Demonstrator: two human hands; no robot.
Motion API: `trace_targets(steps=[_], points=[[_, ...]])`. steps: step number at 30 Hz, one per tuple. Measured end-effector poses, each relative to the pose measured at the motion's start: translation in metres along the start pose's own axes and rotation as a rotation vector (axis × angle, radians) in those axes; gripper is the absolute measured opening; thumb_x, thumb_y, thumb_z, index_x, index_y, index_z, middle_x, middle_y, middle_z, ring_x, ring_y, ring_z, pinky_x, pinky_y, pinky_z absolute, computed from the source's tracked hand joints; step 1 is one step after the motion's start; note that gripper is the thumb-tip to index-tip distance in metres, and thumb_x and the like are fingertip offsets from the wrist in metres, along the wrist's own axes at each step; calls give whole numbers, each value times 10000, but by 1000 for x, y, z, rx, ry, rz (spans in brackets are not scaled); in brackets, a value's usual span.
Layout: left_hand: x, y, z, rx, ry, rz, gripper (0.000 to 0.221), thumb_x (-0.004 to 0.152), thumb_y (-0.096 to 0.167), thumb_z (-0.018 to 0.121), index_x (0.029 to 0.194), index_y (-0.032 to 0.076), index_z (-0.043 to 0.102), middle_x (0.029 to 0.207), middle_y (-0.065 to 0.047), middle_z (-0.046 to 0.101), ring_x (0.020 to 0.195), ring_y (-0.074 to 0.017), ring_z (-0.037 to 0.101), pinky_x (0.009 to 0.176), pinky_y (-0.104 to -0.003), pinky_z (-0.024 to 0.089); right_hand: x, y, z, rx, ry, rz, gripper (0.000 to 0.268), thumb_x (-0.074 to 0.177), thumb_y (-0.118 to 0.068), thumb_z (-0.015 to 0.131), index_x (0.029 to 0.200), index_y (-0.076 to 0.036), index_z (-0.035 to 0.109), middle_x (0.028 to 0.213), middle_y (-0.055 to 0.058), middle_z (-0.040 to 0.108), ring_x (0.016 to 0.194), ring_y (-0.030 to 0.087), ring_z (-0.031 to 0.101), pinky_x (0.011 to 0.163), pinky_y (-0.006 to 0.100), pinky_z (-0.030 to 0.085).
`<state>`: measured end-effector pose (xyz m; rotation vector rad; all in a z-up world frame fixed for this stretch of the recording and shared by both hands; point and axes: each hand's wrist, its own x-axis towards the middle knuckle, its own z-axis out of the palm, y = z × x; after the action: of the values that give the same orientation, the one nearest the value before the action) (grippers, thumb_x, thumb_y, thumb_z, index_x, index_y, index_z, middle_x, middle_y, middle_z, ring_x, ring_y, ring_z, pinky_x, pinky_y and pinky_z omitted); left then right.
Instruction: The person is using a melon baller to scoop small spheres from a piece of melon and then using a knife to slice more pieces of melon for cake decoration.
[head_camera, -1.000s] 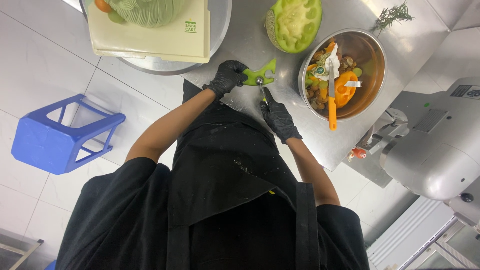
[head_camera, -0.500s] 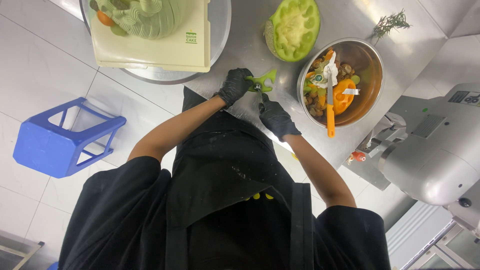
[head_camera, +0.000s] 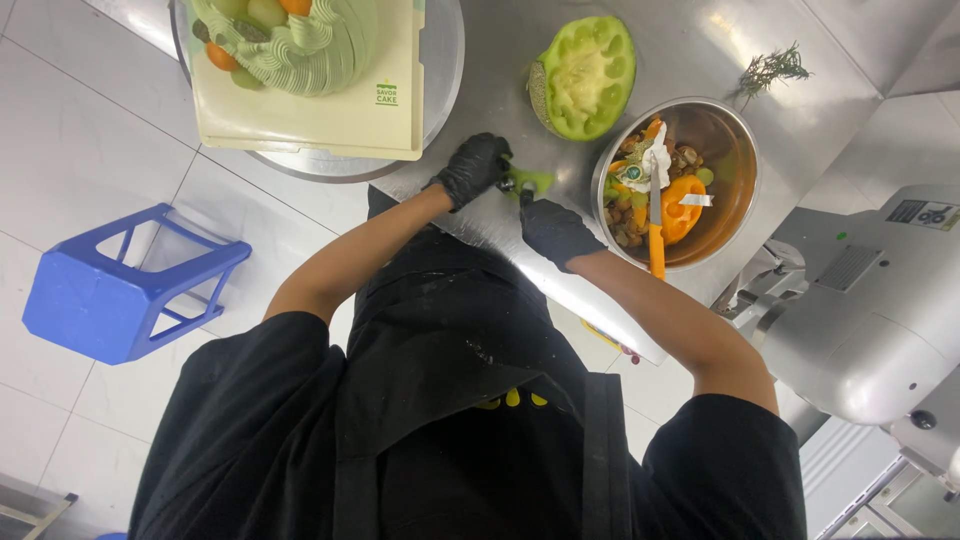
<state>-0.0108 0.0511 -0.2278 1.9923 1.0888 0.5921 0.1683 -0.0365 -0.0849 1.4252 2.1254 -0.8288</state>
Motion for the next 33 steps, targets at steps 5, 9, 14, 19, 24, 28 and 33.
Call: trace_targets(steps=[5,9,14,19,24,28,33], points=[[-35,0,23,-125,197,-242,194,791,136,810,926,18,734,835,-177,737,759,-324,730,739,-434,590,-5,-18,-34,315,-64,215,437,1072,-275,385,1346,23,551,1108,249,683,993,388,684,893,490,526],[-42,21,45,-496,226,-609,228,788,121,790,916,-48,707,767,-154,733,647,-253,736,617,-381,598,-1,-8,-21,419,3,279,477,1027,-282,422,1436,-61,528,1276,253,636,1128,409,629,988,480,479],[-39,-5,160,-799,132,-855,206,836,103,754,862,-98,714,713,-149,715,574,-203,662,509,-356,497,-23,-29,-51,568,96,368,475,1005,-299,471,1438,-110,525,1304,217,626,1069,361,648,894,449,514],[-42,-12,166,-938,117,-862,218,899,161,720,871,-55,740,722,-112,724,578,-156,644,485,-301,474,-37,-52,-88,831,-98,560,451,1035,-352,484,1430,-163,593,1186,216,727,834,267,642,714,407,553],[-34,20,56,-807,271,-769,202,775,128,761,898,-16,693,778,-116,708,604,-199,694,523,-366,588,-20,-36,-52,683,-27,524,518,996,-335,448,1482,-154,452,1194,139,671,762,297,717,707,420,578],[-5,-7,13,-504,231,-447,178,758,97,754,917,21,723,860,-148,728,727,-267,714,665,-407,606,9,0,7,431,130,263,492,1021,-303,466,1453,-80,540,1171,246,680,996,371,661,873,474,518],[44,-24,28,104,-126,88,169,728,91,777,883,50,725,900,-186,693,890,-371,678,832,-472,541,-9,-21,-37,219,-68,200,405,1090,-244,390,1322,19,593,1162,258,675,1017,382,684,894,501,532]])
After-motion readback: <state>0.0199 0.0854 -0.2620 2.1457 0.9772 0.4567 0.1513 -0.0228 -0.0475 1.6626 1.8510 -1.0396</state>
